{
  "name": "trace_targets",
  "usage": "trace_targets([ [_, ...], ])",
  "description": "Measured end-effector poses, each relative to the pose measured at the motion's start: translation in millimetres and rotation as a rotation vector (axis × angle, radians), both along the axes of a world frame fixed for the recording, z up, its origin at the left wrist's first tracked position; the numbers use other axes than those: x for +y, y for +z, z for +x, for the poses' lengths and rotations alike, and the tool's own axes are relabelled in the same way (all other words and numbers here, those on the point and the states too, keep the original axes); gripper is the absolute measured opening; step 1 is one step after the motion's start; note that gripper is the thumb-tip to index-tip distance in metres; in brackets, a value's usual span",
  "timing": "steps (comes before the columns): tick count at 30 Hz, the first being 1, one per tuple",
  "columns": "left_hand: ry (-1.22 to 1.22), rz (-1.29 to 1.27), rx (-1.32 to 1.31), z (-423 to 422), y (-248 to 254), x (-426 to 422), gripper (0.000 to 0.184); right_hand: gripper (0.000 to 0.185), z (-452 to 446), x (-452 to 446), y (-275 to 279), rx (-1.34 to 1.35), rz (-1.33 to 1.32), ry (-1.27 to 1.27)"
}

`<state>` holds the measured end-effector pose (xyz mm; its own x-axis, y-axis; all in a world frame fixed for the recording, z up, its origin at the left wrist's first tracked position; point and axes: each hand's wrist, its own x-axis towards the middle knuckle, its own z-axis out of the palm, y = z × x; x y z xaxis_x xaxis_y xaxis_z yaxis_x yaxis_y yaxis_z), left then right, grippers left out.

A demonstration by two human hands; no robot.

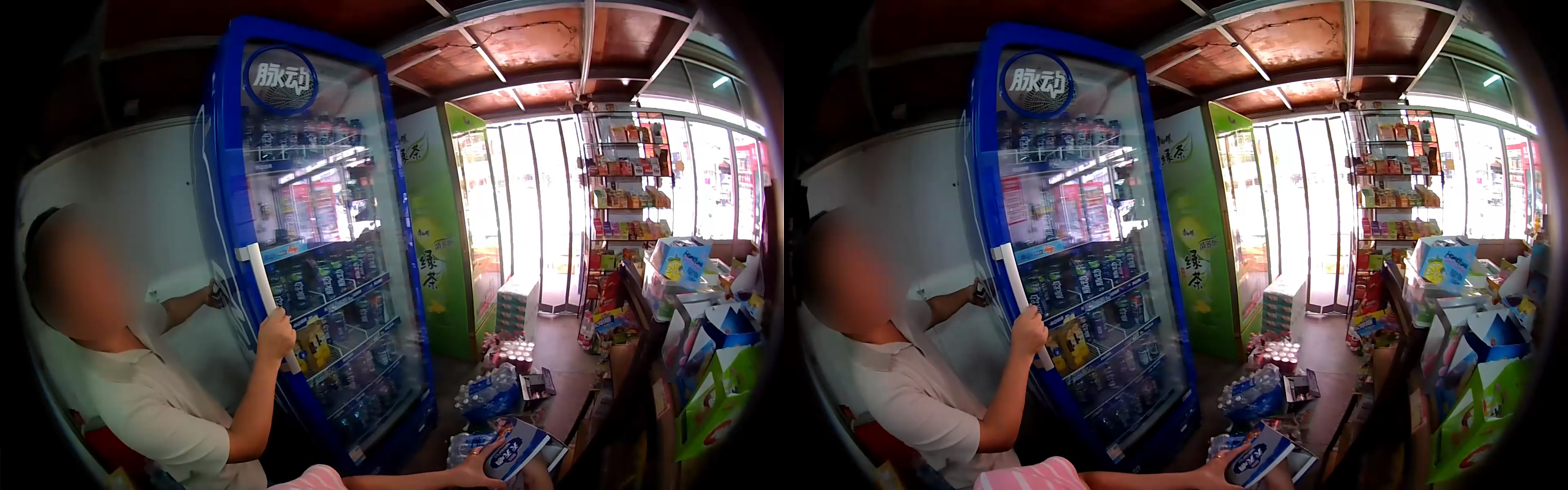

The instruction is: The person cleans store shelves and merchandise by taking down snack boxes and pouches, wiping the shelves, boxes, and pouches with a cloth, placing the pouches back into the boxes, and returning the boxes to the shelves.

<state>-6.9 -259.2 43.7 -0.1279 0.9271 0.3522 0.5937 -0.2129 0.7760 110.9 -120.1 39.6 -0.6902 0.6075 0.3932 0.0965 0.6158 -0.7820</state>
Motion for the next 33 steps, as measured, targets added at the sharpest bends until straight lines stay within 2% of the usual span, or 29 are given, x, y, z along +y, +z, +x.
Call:
trace_targets([
  [2,0.040,-0.200,-0.134,2.5,7.7,-2.3,0.115,0.033,-0.4,0.4,0.8,0.002,-0.008,-0.007],
  [6,0.042,-0.167,-0.147,3.5,9.4,-4.0,0.114,0.033,0.5,-1.5,-3.7,0.011,-0.023,-0.017],
  [8,-0.025,-0.151,-0.310,9.2,21.1,-4.4,0.114,0.033,-0.4,-3.3,-2.1,0.015,-0.034,-0.023],
  [9,-0.025,-0.150,-0.309,4.3,10.3,-1.9,0.114,0.033,-1.0,-5.3,-1.9,0.019,-0.038,-0.027],
  [10,0.054,-0.145,-0.072,-4.4,-9.0,3.0,0.115,0.033,-1.9,-6.4,-1.0,0.025,-0.045,-0.034],
  [11,0.132,-0.140,0.162,-3.4,-5.7,2.5,0.116,0.033,-2.2,-8.9,-0.7,0.031,-0.056,-0.042],
  [12,0.130,-0.142,0.158,-2.3,-3.2,0.1,0.116,0.033,-2.3,-10.4,0.0,0.036,-0.065,-0.046],
  [14,0.084,-0.206,-0.018,-2.2,9.1,-5.7,0.117,0.033,-2.0,-13.7,2.9,0.054,-0.094,-0.066],
  [15,0.109,-0.198,0.041,-4.8,2.8,-4.8,0.116,0.033,-1.2,-15.4,4.0,0.063,-0.106,-0.076],
  [18,0.073,-0.219,-0.030,0.4,11.4,-3.4,0.116,0.033,0.8,-19.2,6.6,0.083,-0.150,-0.106],
  [22,0.036,-0.221,-0.008,-1.2,-10.1,2.6,0.117,0.033,3.1,-22.6,10.4,0.121,-0.200,-0.156],
  [26,0.001,-0.226,0.147,-10.8,-29.9,14.7,0.118,0.033,8.5,-24.7,14.0,0.147,-0.242,-0.201],
  [28,-0.087,-0.177,-0.034,-13.1,-34.8,20.2,0.115,0.033,12.3,-25.2,14.4,0.161,-0.251,-0.220],
  [33,-0.048,-0.163,-0.070,-15.1,-40.6,25.2,0.112,0.033,21.7,-26.4,16.5,0.185,-0.279,-0.260],
])
